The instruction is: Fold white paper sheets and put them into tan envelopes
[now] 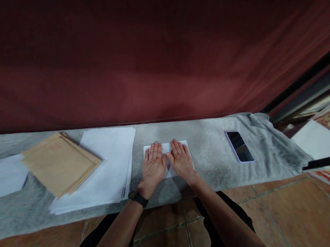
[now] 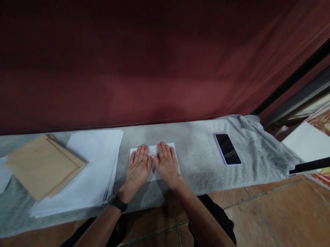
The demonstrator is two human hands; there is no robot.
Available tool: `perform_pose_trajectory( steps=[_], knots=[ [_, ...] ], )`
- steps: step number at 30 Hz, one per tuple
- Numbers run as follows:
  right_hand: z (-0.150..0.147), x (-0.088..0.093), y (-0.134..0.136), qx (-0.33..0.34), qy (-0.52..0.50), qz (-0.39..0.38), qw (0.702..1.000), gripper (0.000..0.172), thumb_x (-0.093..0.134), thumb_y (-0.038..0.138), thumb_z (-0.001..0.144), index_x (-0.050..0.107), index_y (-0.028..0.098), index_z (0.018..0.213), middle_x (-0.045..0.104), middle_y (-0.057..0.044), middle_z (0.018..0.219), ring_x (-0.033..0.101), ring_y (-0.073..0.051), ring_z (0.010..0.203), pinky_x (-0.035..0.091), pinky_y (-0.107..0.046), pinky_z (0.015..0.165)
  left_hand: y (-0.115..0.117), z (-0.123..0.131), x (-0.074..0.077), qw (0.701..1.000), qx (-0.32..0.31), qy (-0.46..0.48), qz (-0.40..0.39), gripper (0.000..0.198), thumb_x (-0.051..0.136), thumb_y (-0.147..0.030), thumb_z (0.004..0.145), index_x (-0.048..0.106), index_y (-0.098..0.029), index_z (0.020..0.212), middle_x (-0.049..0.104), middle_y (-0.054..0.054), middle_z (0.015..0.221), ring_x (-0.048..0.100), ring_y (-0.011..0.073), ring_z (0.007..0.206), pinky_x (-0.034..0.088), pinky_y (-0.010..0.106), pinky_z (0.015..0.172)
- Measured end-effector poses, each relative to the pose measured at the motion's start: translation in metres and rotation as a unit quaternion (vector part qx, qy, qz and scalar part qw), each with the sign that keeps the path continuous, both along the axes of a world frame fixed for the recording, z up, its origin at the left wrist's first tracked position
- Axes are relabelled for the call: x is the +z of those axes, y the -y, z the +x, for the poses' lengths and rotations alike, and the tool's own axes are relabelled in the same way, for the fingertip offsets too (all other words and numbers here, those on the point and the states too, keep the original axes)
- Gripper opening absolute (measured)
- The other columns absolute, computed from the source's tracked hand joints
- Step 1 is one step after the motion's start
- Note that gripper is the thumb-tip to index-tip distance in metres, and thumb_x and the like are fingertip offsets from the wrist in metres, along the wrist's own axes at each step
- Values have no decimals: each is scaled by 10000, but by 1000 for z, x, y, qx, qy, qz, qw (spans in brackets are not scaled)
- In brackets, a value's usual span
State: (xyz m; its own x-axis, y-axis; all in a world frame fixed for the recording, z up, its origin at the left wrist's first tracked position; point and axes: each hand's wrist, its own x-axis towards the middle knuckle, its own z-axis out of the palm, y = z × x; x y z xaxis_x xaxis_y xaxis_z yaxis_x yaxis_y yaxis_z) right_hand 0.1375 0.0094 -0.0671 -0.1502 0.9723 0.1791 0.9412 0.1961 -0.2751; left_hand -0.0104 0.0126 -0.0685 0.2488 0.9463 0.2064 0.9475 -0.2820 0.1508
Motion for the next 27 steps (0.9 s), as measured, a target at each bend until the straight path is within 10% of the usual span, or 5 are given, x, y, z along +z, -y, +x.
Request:
perform_pose_trajectory(
  steps=[17, 27],
  knots=[
    [41, -9, 8, -62, 60, 37, 996, 633, 330, 446, 1097, 429, 14, 1548, 418, -234, 1608, 411, -347, 1490, 294, -524, 1224, -3, -44, 33, 983, 122, 123, -64, 551, 497, -346, 985, 530, -72, 1462, 586, 217, 1477, 589, 322, 1334, 466, 450, 1122],
    [18, -2, 31, 31, 21, -13, 999, 694, 367, 498, 1080, 335, 40, 1600, 301, -225, 1668, 284, -344, 1562, 222, -560, 1268, -14, -53, 31, 877, 194, 412, -154, 769, 758, -195, 723, 535, -172, 1458, 704, 62, 1014, 661, 187, 774, 538, 311, 730]
  ],
)
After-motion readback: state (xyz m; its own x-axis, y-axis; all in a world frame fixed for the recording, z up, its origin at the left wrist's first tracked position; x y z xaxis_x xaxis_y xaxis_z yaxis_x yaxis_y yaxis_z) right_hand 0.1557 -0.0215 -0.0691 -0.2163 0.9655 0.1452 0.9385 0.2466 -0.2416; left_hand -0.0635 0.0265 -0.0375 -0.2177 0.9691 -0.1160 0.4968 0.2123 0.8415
